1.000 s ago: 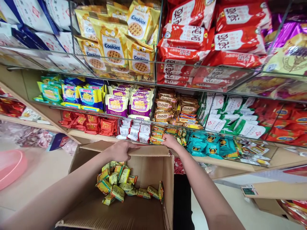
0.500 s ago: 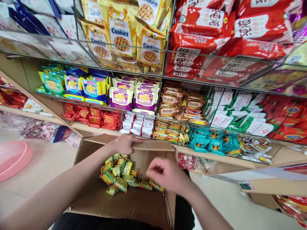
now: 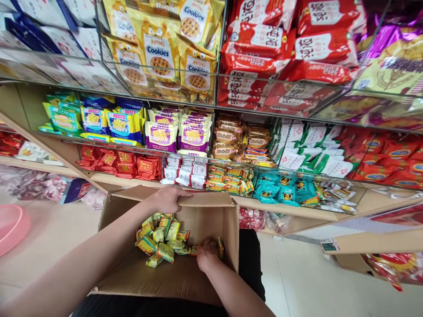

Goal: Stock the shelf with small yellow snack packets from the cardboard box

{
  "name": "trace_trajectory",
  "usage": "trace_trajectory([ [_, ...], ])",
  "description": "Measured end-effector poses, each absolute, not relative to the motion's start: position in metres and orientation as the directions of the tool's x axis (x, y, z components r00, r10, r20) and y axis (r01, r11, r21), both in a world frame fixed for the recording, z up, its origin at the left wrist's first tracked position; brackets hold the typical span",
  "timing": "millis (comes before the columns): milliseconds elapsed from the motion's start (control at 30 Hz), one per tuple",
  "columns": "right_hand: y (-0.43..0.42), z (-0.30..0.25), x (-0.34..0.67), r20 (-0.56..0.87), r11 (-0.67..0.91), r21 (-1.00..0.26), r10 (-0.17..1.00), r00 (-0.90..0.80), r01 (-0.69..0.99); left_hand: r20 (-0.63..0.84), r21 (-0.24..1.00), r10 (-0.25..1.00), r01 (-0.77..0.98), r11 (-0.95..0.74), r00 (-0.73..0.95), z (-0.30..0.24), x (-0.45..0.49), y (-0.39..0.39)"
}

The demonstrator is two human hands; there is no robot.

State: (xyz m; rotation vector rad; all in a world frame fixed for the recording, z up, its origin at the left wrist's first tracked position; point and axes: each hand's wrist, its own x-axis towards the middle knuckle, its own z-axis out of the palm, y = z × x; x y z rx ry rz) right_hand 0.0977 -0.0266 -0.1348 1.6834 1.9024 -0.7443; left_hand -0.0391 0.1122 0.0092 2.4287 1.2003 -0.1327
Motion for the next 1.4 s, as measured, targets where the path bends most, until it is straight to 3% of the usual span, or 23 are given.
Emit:
trace_trajectory([
  [267,-0.02,-0.147,0.1,-0.64,0.082,-0.051,0.762,-0.096,0.995,-0.283,0.341,0.756,0.799,-0.496,0.59,0.009,-0.039,0.11],
  [633,-0.016,-0.121,0.099,-0.555,0.071,-0.168,0.817,-0.154,0.983,-0.271,0.344,0.758,0.795,-0.499,0.593,0.008,-0.04,0.113],
  [700,-0.019,-0.101,0.104,-0.495,0.063,-0.261,0.848,-0.19,0.963,-0.289,0.34,0.762,0.807,-0.484,0.579,0.008,-0.039,0.115],
  [767,-0.023,-0.075,0.114,-0.398,-0.013,-0.571,0.879,-0.263,0.821,-0.303,0.34,0.761,0.811,-0.476,0.573,0.009,-0.039,0.117],
  [833,-0.026,-0.048,0.128,-0.292,-0.153,-0.899,0.908,-0.3,0.411,-0.306,0.349,0.761,0.811,-0.469,0.572,0.01,-0.04,0.119],
  [867,-0.028,-0.035,0.135,-0.259,-0.217,-0.961,0.924,-0.281,0.17,-0.311,0.363,0.754,0.806,-0.467,0.578,0.012,-0.04,0.119],
  [933,-0.03,-0.015,0.148,-0.249,-0.282,-0.942,0.951,-0.184,-0.184,-0.298,0.43,0.726,0.766,-0.478,0.62,0.017,-0.04,0.116],
  [1033,-0.035,0.002,0.159,-0.284,-0.257,-0.859,0.959,-0.004,-0.443,-0.086,0.653,0.726,0.589,-0.476,0.682,0.029,-0.033,0.095],
  [1100,-0.038,0.008,0.16,-0.304,-0.229,-0.817,0.951,0.058,-0.529,0.049,0.831,0.792,0.415,-0.371,0.609,0.038,-0.025,0.071],
  [1167,-0.04,0.011,0.158,-0.304,-0.208,-0.788,0.95,0.071,-0.58,0.01,0.925,0.813,0.302,-0.229,0.583,0.045,-0.015,0.046],
  [1267,-0.039,0.011,0.153,-0.31,-0.195,-0.748,0.948,0.074,-0.634,-0.054,0.952,0.779,0.269,-0.149,0.625,0.047,-0.005,0.022],
  [1400,-0.039,0.002,0.145,-0.453,-0.21,-0.644,0.879,0.146,-0.736,-0.145,0.98,0.78,0.197,0.028,0.609,0.032,-0.001,0.011],
])
